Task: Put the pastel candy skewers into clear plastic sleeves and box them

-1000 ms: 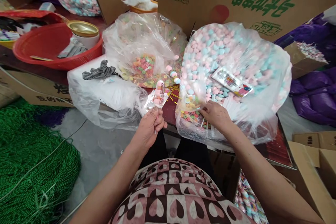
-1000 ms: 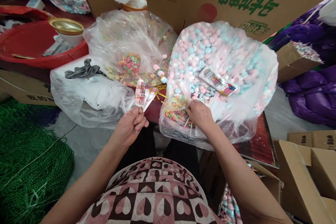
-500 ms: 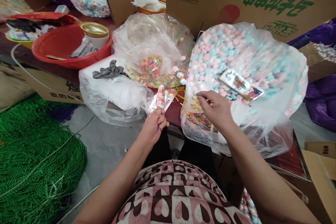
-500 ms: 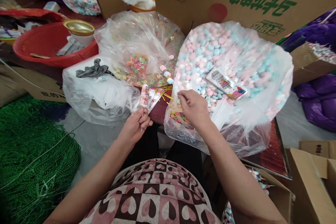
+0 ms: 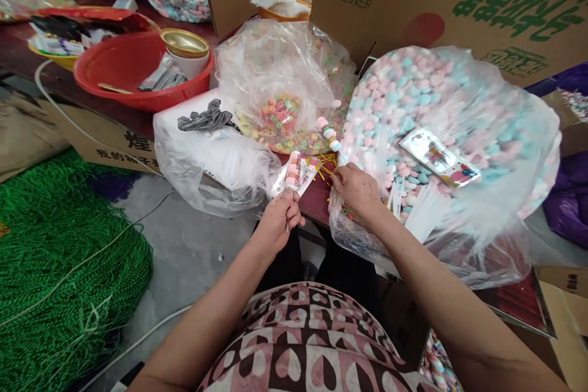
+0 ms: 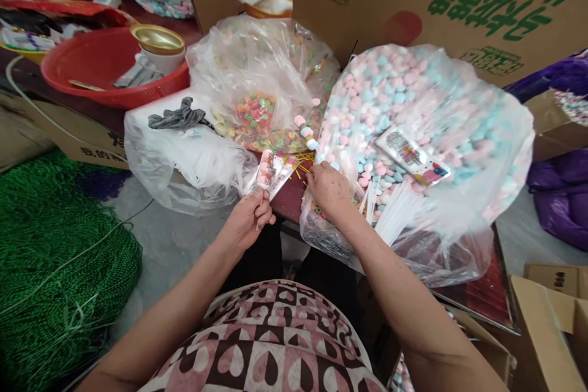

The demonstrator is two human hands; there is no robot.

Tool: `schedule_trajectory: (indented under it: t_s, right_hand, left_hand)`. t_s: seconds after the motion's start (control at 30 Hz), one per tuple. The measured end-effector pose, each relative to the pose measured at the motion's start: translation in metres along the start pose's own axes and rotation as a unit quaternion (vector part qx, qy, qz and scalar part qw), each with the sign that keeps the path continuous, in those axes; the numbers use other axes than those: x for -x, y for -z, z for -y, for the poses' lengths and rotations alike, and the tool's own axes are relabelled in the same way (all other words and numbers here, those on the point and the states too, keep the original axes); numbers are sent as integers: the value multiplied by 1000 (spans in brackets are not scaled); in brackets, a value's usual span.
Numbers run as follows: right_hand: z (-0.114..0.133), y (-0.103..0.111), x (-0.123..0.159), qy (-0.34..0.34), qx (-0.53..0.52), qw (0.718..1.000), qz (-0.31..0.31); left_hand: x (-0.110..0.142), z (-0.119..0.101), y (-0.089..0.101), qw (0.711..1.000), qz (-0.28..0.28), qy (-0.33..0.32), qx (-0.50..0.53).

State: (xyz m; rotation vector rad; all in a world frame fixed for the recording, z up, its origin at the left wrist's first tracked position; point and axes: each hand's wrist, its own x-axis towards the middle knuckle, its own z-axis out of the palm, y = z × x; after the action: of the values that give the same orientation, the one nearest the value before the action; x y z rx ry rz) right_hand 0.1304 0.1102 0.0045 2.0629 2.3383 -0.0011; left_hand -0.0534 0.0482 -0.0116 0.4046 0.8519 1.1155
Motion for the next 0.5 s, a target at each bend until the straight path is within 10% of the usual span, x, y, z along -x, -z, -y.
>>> schedule_trajectory:
  t_s: [0.5]
  right_hand:
    - [-9, 18, 14, -113, -96, 989, -29]
  left_hand:
    - [0, 2, -1, 999, 22, -17, -21]
